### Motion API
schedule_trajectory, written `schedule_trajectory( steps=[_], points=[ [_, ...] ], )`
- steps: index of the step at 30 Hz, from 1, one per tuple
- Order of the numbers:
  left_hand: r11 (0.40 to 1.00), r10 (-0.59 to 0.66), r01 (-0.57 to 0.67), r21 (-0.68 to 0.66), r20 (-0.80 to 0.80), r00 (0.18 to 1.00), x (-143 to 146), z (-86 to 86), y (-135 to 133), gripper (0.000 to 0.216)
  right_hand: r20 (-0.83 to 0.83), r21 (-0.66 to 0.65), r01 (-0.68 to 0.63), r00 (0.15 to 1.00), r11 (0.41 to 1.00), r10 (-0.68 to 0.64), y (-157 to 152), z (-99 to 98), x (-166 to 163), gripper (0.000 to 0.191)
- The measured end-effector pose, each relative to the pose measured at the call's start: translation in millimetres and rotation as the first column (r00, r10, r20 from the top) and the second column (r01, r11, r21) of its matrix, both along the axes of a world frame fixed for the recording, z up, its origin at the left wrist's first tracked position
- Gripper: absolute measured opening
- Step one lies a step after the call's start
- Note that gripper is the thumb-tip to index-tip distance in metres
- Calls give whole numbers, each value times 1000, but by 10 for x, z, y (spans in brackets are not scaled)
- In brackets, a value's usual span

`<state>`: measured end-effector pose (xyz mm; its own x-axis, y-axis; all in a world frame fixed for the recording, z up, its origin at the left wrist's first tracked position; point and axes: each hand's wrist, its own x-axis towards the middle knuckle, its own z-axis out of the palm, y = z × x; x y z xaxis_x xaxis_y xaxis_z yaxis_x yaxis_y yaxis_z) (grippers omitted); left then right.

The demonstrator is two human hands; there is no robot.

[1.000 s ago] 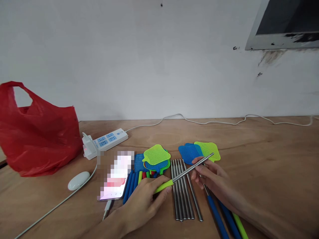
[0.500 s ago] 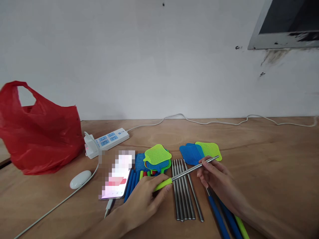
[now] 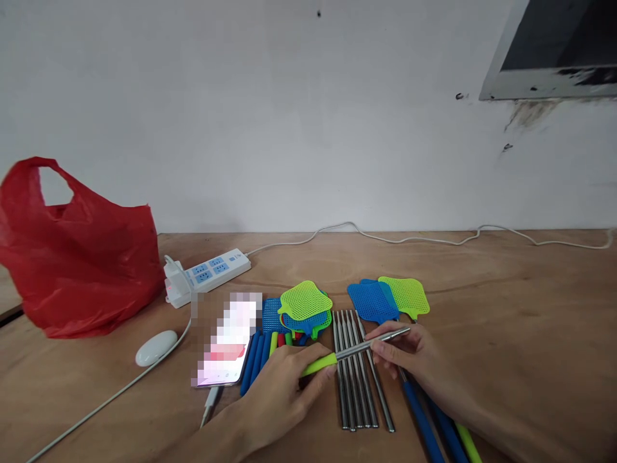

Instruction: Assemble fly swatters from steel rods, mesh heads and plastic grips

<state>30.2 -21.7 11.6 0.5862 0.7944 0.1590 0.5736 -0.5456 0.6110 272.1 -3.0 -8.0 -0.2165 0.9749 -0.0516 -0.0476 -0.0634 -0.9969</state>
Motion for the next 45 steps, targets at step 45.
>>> schedule_trajectory(
  steps=[45],
  points=[
    [773,462,-291,564,-186,867,-204,-188,230,39,-146,-127,209,963,970,-226,-5,90,10,46]
  ],
)
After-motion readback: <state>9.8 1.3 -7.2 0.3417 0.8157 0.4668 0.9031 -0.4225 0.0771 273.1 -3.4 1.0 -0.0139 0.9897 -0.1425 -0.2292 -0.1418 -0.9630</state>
